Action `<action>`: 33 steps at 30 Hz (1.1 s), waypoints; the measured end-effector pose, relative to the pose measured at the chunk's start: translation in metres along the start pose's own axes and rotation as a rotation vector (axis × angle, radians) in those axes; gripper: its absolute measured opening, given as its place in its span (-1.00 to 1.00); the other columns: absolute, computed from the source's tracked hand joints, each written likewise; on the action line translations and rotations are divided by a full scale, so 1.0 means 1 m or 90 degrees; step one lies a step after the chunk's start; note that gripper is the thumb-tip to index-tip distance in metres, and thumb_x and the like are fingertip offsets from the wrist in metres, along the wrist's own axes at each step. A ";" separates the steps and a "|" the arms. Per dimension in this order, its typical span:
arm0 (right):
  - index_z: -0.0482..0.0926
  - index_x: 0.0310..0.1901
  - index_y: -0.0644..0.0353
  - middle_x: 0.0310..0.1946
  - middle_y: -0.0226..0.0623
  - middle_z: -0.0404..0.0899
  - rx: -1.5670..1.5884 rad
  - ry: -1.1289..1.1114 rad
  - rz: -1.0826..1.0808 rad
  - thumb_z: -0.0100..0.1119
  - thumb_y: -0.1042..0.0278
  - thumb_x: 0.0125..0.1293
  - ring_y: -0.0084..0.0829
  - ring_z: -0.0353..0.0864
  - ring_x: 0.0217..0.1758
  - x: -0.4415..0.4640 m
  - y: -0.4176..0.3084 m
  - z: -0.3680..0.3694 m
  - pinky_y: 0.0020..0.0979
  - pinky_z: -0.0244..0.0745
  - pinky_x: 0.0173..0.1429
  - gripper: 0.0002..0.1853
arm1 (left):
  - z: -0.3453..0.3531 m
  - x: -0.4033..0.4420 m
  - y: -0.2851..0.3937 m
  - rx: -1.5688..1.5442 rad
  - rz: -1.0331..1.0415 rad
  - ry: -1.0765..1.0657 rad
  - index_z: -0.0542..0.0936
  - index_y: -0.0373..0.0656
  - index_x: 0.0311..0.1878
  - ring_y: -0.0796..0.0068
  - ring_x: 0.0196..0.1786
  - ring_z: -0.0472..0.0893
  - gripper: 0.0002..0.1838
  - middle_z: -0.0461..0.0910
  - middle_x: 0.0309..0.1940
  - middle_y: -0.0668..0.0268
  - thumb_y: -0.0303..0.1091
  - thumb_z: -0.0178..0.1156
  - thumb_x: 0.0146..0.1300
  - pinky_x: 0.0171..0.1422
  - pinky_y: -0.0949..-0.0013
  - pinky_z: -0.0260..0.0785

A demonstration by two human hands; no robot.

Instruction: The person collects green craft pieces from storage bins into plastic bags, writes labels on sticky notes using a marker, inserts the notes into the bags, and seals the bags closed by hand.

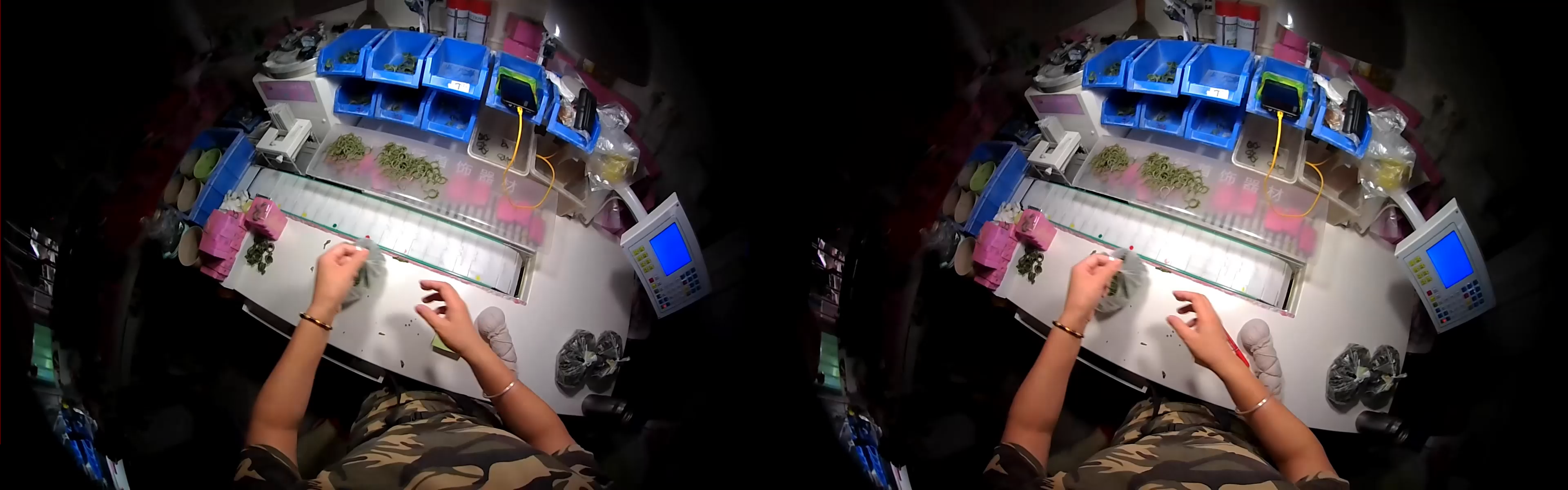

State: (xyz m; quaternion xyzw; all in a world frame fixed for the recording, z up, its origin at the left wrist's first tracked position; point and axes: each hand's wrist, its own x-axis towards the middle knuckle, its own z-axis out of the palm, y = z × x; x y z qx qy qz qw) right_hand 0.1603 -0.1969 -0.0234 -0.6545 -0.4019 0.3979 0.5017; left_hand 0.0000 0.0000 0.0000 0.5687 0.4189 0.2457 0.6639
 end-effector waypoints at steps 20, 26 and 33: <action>0.63 0.00 0.26 -0.51 -0.59 0.43 0.252 0.082 0.205 0.04 0.25 0.50 -0.75 0.31 -0.48 -0.048 0.037 -0.027 -0.67 0.26 -0.30 -0.72 | 0.044 -0.059 -0.089 0.112 0.080 -0.055 0.70 -0.13 -0.04 0.41 -0.25 0.65 -0.76 0.59 0.10 0.12 -0.49 0.23 0.22 -0.17 0.42 0.52; 0.56 0.15 0.27 -0.49 -0.62 0.34 0.301 0.099 0.178 0.03 0.31 0.50 -0.74 0.27 -0.44 -0.044 0.034 -0.011 -0.67 0.23 -0.31 -0.68 | 0.073 -0.062 -0.080 0.535 0.318 -0.068 0.69 -0.05 -0.17 0.14 -0.21 0.62 -0.82 0.55 -0.10 0.17 -0.48 0.28 0.13 -0.15 0.21 0.51; 0.53 0.20 0.23 -0.53 -0.61 0.32 0.306 0.111 0.169 -0.02 0.30 0.52 -0.73 0.26 -0.45 -0.041 0.038 -0.014 -0.65 0.23 -0.28 -0.66 | 0.080 -0.048 -0.100 0.570 0.305 -0.064 0.68 -0.08 -0.17 0.15 -0.25 0.61 -0.84 0.56 -0.25 0.21 -0.44 0.25 0.16 -0.20 0.17 0.50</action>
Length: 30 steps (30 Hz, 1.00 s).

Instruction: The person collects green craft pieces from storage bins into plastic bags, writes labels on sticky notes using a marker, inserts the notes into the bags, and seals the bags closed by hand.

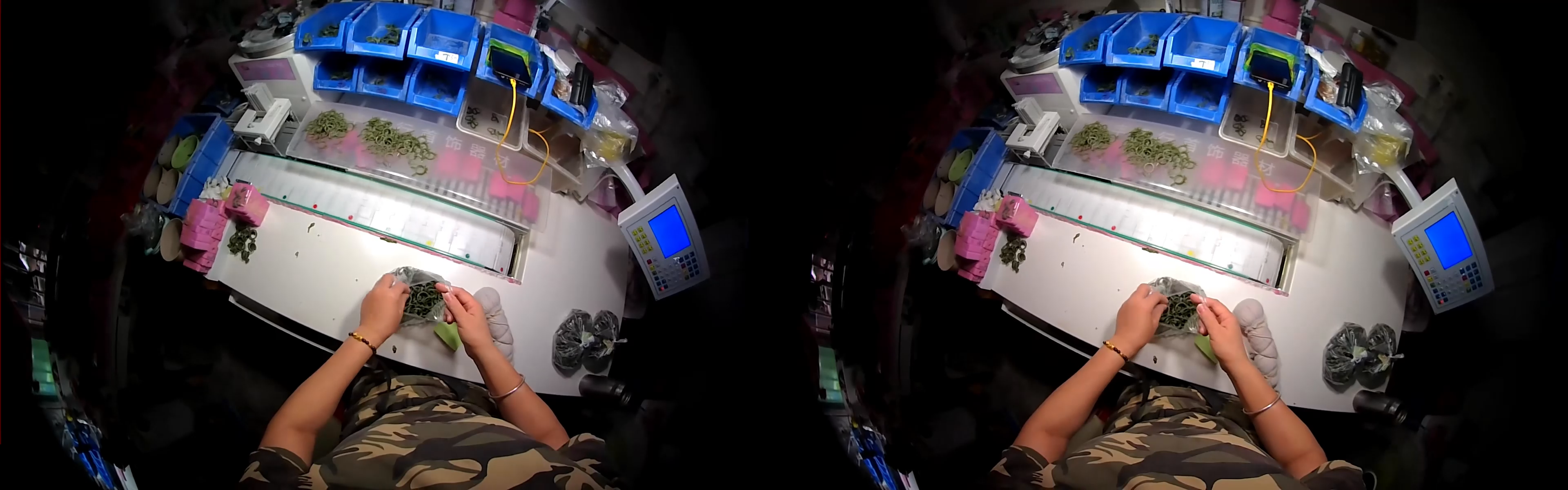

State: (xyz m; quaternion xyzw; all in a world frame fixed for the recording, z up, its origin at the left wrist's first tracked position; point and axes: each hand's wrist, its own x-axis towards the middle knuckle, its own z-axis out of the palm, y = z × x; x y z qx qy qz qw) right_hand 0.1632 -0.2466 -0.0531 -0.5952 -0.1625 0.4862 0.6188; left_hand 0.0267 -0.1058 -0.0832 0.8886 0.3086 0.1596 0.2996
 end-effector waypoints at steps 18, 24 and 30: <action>0.56 0.16 0.20 -0.48 -0.64 0.35 0.034 0.005 0.030 0.06 0.32 0.48 -0.75 0.28 -0.44 -0.003 0.000 -0.004 -0.66 0.23 -0.29 -0.69 | -0.022 -0.004 0.021 -0.514 -0.160 0.004 0.65 -0.19 -0.14 0.64 -0.42 0.52 -0.84 0.62 -0.41 0.42 -0.49 0.33 0.19 -0.33 0.55 0.37; 0.56 0.16 0.19 -0.47 -0.65 0.35 0.029 0.009 0.019 0.05 0.33 0.47 -0.76 0.29 -0.43 -0.005 0.002 -0.006 -0.67 0.24 -0.28 -0.69 | -0.031 -0.004 0.031 -0.115 0.181 0.170 0.61 -0.15 -0.26 0.18 -0.26 0.60 -0.82 0.63 -0.29 0.25 -0.59 0.29 0.04 -0.18 0.28 0.49; 0.64 0.05 0.22 -0.37 -0.57 0.57 -0.201 -0.023 -0.099 0.11 0.36 0.43 -0.72 0.40 -0.36 -0.021 -0.004 0.003 -0.61 0.35 -0.24 -0.75 | -0.024 -0.009 0.023 -0.003 0.217 0.190 0.57 -0.14 -0.23 0.19 -0.23 0.59 -0.79 0.62 -0.26 0.28 -0.57 0.28 0.04 -0.17 0.26 0.48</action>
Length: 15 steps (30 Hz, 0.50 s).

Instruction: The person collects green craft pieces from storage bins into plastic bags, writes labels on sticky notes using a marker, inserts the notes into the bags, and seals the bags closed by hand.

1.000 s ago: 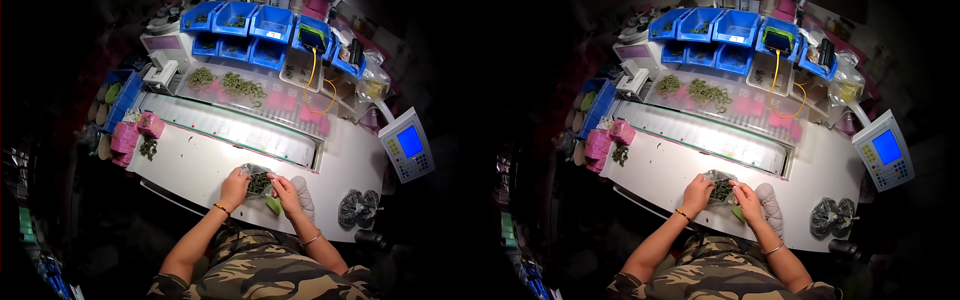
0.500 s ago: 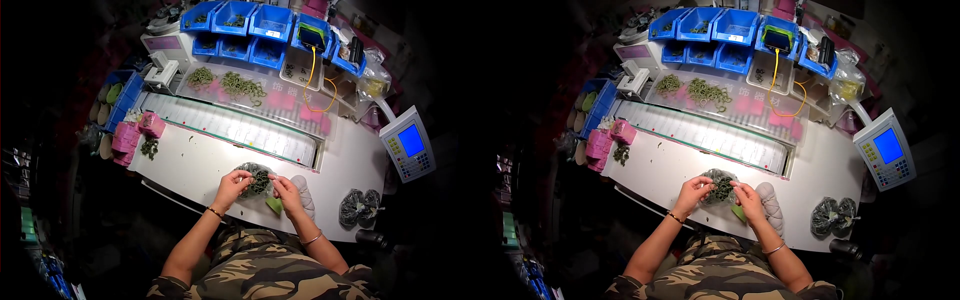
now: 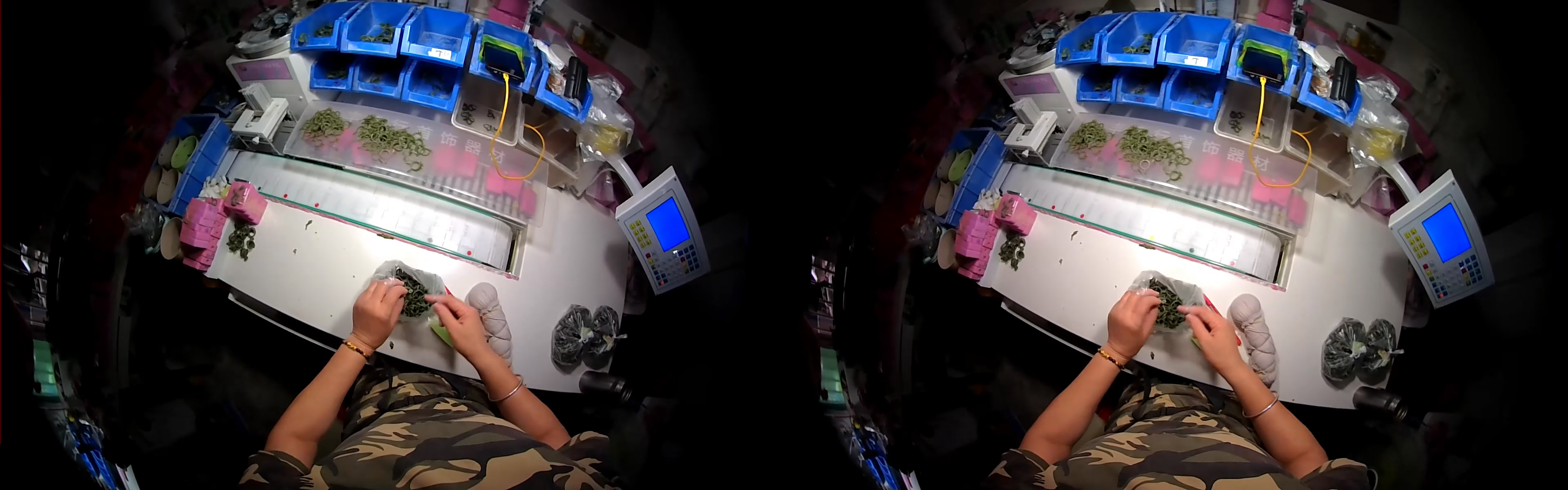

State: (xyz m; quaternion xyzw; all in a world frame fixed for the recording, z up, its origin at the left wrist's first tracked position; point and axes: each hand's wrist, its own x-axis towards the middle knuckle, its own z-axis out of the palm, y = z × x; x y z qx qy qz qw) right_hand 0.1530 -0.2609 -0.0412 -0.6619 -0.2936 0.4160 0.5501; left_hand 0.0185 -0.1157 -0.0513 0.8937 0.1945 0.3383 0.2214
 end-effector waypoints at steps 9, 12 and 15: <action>0.70 -0.22 0.09 -0.40 -0.27 0.57 -0.468 -0.047 -0.237 0.26 0.40 0.20 -0.18 0.55 -0.27 -0.023 0.029 0.000 -0.25 0.47 -0.21 -0.88 | 0.000 -0.040 -0.034 0.044 -0.117 -0.039 0.56 -0.18 -0.25 0.14 -0.18 0.61 -0.83 0.64 -0.28 0.21 -0.60 0.23 0.07 -0.10 0.22 0.50; 0.68 -0.24 0.09 -0.40 -0.28 0.56 -0.461 -0.045 -0.250 0.26 0.41 0.17 -0.18 0.54 -0.26 -0.025 0.038 -0.002 -0.23 0.47 -0.20 -0.88 | -0.003 -0.048 -0.040 0.047 -0.143 -0.043 0.56 -0.20 -0.27 0.12 -0.18 0.62 -0.85 0.66 -0.26 0.20 -0.61 0.23 0.08 -0.11 0.21 0.50; 0.68 -0.24 0.08 -0.40 -0.28 0.55 -0.467 -0.049 -0.250 0.26 0.42 0.16 -0.18 0.54 -0.25 -0.025 0.039 -0.004 -0.23 0.47 -0.20 -0.87 | -0.003 -0.051 -0.041 0.053 -0.138 -0.042 0.56 -0.19 -0.27 0.14 -0.20 0.61 -0.85 0.64 -0.28 0.21 -0.61 0.22 0.08 -0.12 0.21 0.50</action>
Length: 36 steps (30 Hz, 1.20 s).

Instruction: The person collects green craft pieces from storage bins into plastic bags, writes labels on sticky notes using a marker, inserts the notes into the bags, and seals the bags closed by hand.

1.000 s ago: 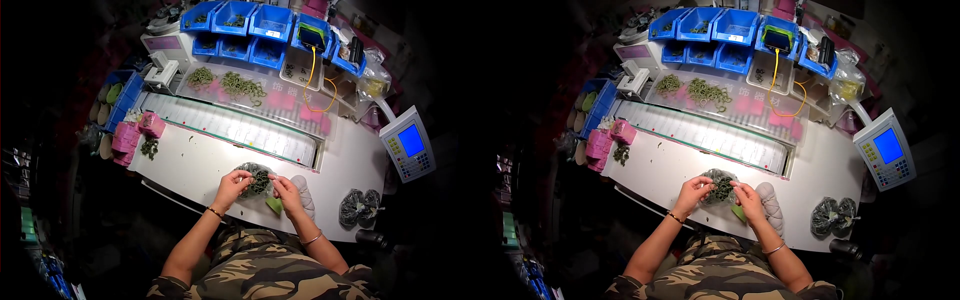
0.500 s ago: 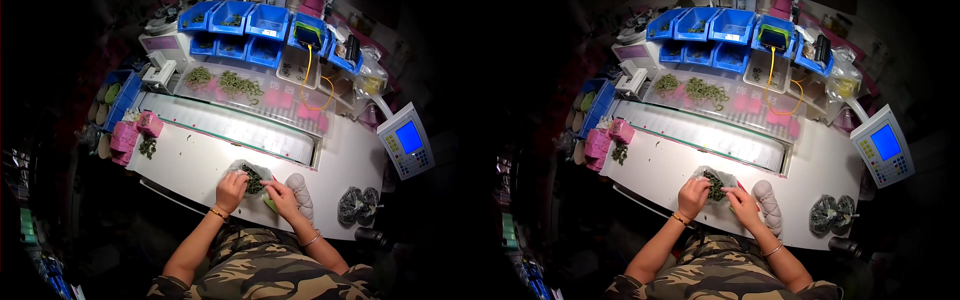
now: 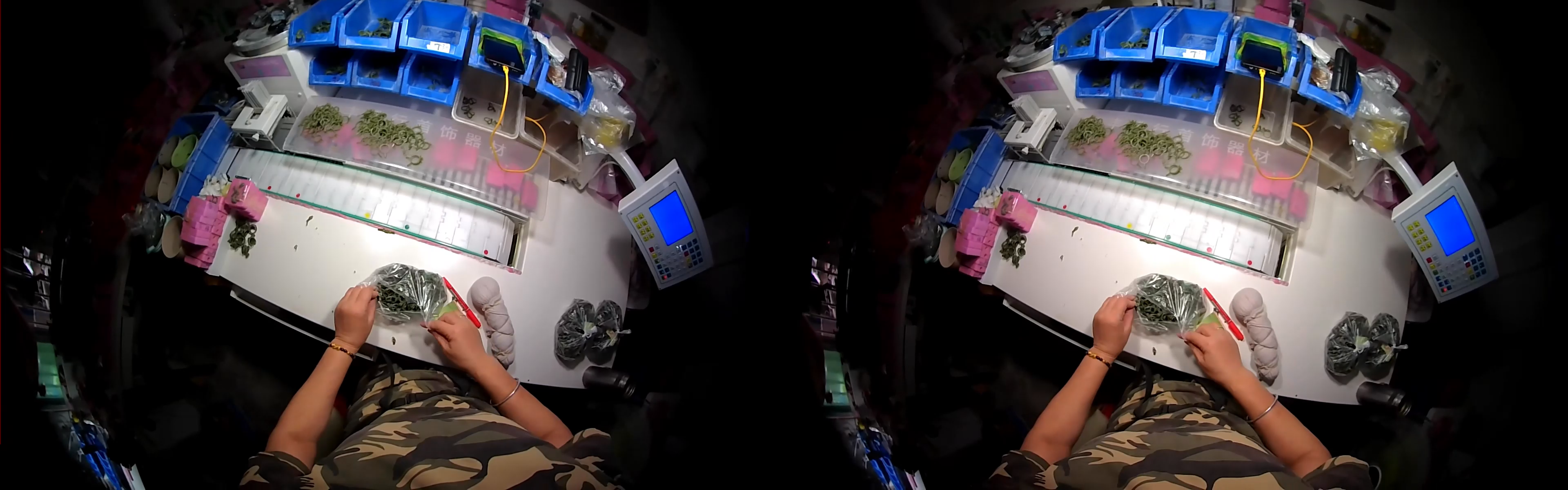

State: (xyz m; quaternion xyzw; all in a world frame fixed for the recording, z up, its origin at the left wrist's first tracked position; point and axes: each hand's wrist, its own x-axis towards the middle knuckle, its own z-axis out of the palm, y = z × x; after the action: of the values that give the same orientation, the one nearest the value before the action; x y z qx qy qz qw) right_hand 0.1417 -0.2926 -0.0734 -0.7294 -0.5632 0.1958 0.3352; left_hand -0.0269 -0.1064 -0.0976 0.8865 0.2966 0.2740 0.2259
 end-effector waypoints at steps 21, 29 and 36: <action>0.66 0.01 0.21 -0.32 -0.35 0.62 0.446 0.055 0.208 0.12 0.48 0.38 -0.58 0.58 -0.26 0.020 -0.018 -0.017 -0.56 0.47 -0.16 -0.77 | -0.005 0.030 0.031 -0.026 0.006 -0.021 0.64 -0.12 -0.13 0.13 -0.19 0.61 -0.74 0.62 -0.32 0.22 -0.59 0.23 0.09 -0.13 0.18 0.49; 0.60 0.07 0.30 -0.32 -0.48 0.56 0.599 0.016 0.288 0.07 0.40 0.45 -0.68 0.51 -0.23 0.028 -0.009 -0.026 -0.62 0.41 -0.09 -0.74 | -0.039 0.092 0.038 0.047 0.068 0.120 0.61 -0.07 -0.09 0.32 -0.29 0.52 -0.73 0.52 -0.38 0.35 -0.29 0.36 0.13 -0.04 0.23 0.30; 0.56 0.14 0.26 -0.32 -0.50 0.55 0.618 -0.051 0.326 0.08 0.36 0.46 -0.69 0.52 -0.23 0.029 -0.021 -0.037 -0.63 0.41 -0.08 -0.70 | 0.008 0.250 0.034 -0.712 -0.298 0.072 0.55 -0.34 -0.07 0.48 -0.26 0.62 -0.79 0.61 -0.25 0.28 -0.43 0.24 0.30 -0.21 0.42 0.53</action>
State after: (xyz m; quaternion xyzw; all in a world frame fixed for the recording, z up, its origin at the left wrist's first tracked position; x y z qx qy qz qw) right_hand 0.1603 -0.2719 -0.0305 -0.5968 -0.2252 0.5357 0.5533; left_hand 0.1597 0.0296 0.0035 0.5289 0.3065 0.3781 0.6953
